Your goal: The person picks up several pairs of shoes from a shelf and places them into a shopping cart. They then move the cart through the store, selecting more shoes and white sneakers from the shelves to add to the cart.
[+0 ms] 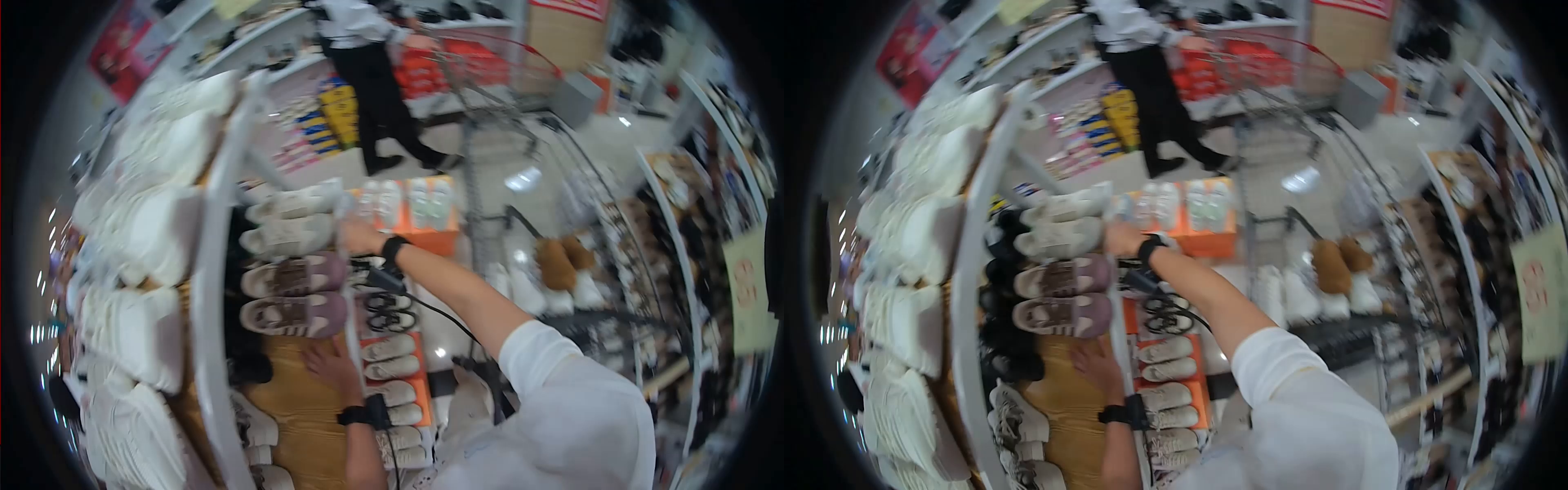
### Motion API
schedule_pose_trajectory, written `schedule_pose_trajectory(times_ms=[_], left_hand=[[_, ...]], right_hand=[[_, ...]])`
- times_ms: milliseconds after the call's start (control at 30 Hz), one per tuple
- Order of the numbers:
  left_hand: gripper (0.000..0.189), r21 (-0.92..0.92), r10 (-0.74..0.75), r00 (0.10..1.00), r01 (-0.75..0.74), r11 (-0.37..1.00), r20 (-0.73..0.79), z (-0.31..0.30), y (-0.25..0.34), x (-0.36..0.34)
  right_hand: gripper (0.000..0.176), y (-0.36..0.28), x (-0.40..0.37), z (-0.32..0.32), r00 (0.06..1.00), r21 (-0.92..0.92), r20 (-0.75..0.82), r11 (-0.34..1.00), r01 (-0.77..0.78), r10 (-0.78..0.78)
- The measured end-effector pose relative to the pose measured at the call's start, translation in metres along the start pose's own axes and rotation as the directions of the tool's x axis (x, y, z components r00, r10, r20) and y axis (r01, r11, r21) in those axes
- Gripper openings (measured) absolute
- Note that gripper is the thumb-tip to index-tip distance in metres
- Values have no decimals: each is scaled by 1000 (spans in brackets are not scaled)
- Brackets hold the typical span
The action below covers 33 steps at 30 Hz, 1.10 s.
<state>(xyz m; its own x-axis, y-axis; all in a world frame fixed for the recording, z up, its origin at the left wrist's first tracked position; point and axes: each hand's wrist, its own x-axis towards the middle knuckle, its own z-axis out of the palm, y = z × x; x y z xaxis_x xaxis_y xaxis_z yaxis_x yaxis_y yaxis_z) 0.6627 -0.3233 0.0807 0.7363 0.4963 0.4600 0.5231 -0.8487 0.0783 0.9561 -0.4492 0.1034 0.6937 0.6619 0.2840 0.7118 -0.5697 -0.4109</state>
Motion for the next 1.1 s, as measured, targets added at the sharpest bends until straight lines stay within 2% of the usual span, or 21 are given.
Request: schedule_pose_trajectory(times_ms=[33, 67, 167, 233, 367, 400, 433, 467, 500, 533, 567, 600, 633, 667, 700, 767, 833, 967, 1033, 1067, 1100], left_hand=[[57, -16, -7, 999, 6, 1000, -31, 1, 4, 0], [57, 7, -10, 1000, 10, 1000, -24, 4, 2, -1], [55, 22, 12, 1000, -12, 1000, -1, 12, -4, 1], [53, 24, 26, 1000, -26, 999, 3, 14, -10, 0], [48, -67, 97, 995, -99, 993, -21, 15, -18, -8], [47, -101, 126, 992, -128, 987, -22, 22, -24, -11], [46, -132, 152, 988, -154, 979, -25, 25, -25, -14], [46, -170, 135, 991, -134, 976, -8, 19, -19, -21], [46, -170, 136, 991, -135, 976, -7, 9, -12, -26], [47, -152, 118, 982, -96, 984, 145, -2, -4, -29], [49, -125, 95, 951, -61, 990, 293, -8, 2, -33], [49, -544, 182, 914, 48, 838, 362, 22, -18, -26], [49, -538, 181, 913, 48, 841, 364, 13, -9, -26], [46, -498, 290, 852, -40, 866, 436, -7, 8, -23], [44, -463, 383, 771, -130, 877, 509, -21, 26, -22], [38, -512, 422, 756, -135, 848, 500, -43, 66, -24], [37, -636, 470, 635, 44, 770, 613, -106, 130, -37], [29, -922, 733, 626, -58, 384, 266, -220, 229, -66], [22, -996, 804, 595, -68, 63, 10, -296, 269, -89], [22, -967, 818, 534, 7, -256, -213, -306, 284, -98], [23, -835, 756, 489, 96, -542, -435, -315, 296, -106]], right_hand=[[34, -10, -19, -5, 997, 16, 78, 1000, 15, -17], [37, -21, -52, -20, 997, 96, 56, 994, 45, -50], [37, -40, -133, -61, 974, 218, -148, 955, 201, -171], [37, -43, -191, -117, 991, 315, -1, 940, 129, -136], [31, 0, -297, -199, 998, 527, 24, 848, -57, 52], [30, 13, -326, -220, 988, 442, -14, 888, -130, 151], [29, 49, -355, -216, 972, 500, -118, 858, -120, 204], [29, 63, -385, -230, 916, 396, -112, 863, -314, 385], [29, 99, -415, -223, 861, 220, -197, 877, -426, 468], [31, 110, -446, -227, 798, 91, -209, 824, -560, 565], [30, 118, -471, -229, 715, -91, -83, 709, -700, 695], [30, 124, -491, -229, 585, -288, 15, 564, -774, 811], [29, 141, -511, -221, 532, -360, 142, 544, -758, 835], [28, 161, -527, -207, 462, -431, 264, 533, -729, 846], [28, 174, -540, -196, 465, -428, 273, 539, -725, 842], [31, 196, -557, -177, 550, -268, 318, 630, -729, 772], [33, 205, -561, -166, 602, -257, 307, 673, -694, 738], [32, 220, -552, -154, 607, -161, 352, 685, -711, 713], [33, 227, -543, -146, 647, -126, 264, 690, -712, 716], [34, 223, -536, -148, 607, -150, 248, 650, -745, 755], [34, 233, -534, -139, 615, -152, 259, 660, -736, 745]])
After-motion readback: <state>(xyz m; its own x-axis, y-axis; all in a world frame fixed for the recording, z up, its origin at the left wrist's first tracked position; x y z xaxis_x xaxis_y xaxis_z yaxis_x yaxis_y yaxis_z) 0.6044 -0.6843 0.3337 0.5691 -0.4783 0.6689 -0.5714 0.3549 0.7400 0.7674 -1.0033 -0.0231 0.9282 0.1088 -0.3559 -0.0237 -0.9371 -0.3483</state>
